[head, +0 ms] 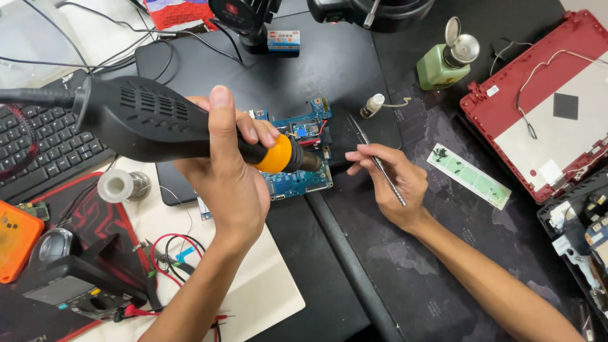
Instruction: Inspecting a laptop motherboard and using a heat gun to desolder components.
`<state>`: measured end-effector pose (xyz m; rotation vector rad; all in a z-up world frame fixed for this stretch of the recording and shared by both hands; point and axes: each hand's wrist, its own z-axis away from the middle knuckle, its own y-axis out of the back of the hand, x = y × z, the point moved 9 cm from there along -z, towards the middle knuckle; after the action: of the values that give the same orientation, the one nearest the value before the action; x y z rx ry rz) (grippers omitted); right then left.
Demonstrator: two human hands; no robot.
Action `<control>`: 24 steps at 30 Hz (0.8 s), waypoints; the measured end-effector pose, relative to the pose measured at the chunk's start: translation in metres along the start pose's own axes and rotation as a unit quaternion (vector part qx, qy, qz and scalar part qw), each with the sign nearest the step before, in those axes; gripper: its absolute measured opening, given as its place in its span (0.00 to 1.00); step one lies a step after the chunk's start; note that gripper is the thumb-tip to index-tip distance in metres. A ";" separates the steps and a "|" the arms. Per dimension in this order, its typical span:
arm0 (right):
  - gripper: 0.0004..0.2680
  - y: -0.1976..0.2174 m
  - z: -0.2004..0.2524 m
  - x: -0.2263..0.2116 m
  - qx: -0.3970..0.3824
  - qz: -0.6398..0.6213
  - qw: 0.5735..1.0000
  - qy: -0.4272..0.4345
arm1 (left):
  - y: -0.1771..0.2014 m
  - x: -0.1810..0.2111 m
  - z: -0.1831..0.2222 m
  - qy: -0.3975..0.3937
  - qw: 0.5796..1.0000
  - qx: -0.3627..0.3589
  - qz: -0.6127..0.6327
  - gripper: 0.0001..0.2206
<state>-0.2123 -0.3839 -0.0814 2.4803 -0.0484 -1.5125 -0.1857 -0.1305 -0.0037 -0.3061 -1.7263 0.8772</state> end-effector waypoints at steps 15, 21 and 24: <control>0.07 0.004 -0.009 0.014 0.048 -0.067 0.994 -0.069 | -0.003 -0.008 -0.003 0.002 0.999 -0.017 -0.027 0.12; 0.07 0.001 -0.012 0.024 0.045 -0.144 0.981 -0.121 | -0.005 -0.013 -0.002 0.004 0.999 -0.024 -0.022 0.11; 0.07 0.000 -0.012 0.022 0.037 -0.149 0.982 -0.113 | -0.006 -0.013 -0.002 0.002 0.999 -0.029 -0.014 0.11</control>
<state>-0.1916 -0.3849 -0.0957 2.4435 0.2419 -1.9422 -0.1783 -0.1415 -0.0091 -0.3224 -1.7499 0.8070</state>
